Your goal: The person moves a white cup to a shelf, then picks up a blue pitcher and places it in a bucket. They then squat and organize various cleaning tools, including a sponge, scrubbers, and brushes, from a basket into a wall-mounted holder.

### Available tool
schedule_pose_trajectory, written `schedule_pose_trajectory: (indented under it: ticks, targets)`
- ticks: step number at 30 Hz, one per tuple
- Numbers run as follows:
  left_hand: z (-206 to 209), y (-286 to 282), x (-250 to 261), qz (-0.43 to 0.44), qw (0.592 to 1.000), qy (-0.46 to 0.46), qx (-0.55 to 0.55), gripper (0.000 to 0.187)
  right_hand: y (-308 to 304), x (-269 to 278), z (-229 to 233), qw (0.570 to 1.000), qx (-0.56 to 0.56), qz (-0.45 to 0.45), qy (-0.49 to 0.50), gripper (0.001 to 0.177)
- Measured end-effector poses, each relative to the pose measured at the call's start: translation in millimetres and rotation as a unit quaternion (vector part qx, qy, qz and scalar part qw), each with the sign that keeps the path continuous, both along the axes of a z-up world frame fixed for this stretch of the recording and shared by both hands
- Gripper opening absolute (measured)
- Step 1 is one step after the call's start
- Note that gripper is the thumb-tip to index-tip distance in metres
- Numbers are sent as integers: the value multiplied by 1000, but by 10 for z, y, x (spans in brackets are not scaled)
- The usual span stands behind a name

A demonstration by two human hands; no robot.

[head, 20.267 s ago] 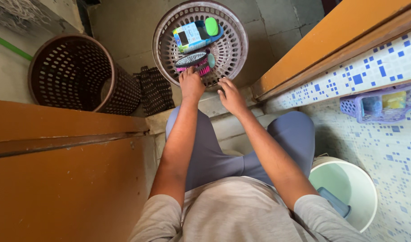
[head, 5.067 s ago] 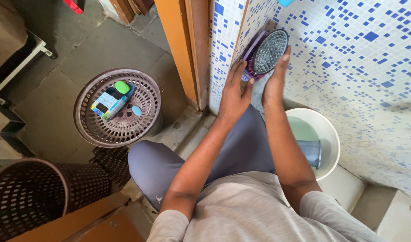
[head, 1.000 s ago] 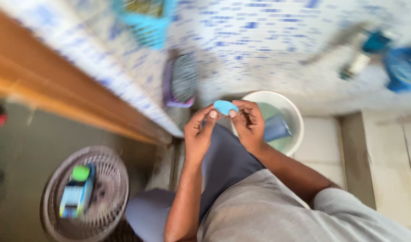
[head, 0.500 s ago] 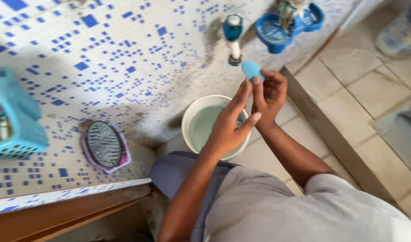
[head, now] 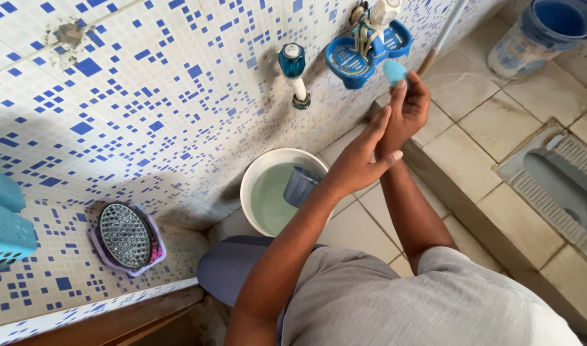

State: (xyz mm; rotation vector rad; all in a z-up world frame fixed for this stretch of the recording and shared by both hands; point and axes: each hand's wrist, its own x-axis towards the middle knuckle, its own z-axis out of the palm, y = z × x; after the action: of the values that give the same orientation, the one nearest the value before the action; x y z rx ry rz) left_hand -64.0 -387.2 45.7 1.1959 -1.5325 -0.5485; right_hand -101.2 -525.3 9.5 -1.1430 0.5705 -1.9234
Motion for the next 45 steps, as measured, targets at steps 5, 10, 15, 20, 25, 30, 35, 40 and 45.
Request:
schedule_pose_trajectory:
  ticks: [5,10,15,20,25,30,35,40,45]
  targets:
    - [-117,-61,24,-8,1000,-5,-16,85,-673,158,-64,990,22,-110,87,20]
    - [-110,-39,42,-3,999,24,29,84,-1185,358,-13,945,18,-241,219,15]
    - [-23,66,146,4,997,69,40,81,-1226,444,101,885,31,-276,374,15]
    - [53,206,215,35,997,65,24,79,-1289,412,234,861,53,-242,445,12]
    - [15,287,231,46,995,86,36,76,-1348,394,237,835,12,-255,487,8]
    - [-34,350,261,74,995,72,-5,73,-1267,385,235,837,-58,-295,457,8]
    - [39,613,365,137,989,59,-19,68,-566,447,198,889,-107,-288,338,12]
    - [124,1002,513,233,971,48,-11,63,636,622,285,932,-162,-123,301,20]
    - [145,1580,612,314,948,59,-3,56,1753,877,463,958,-54,257,117,36]
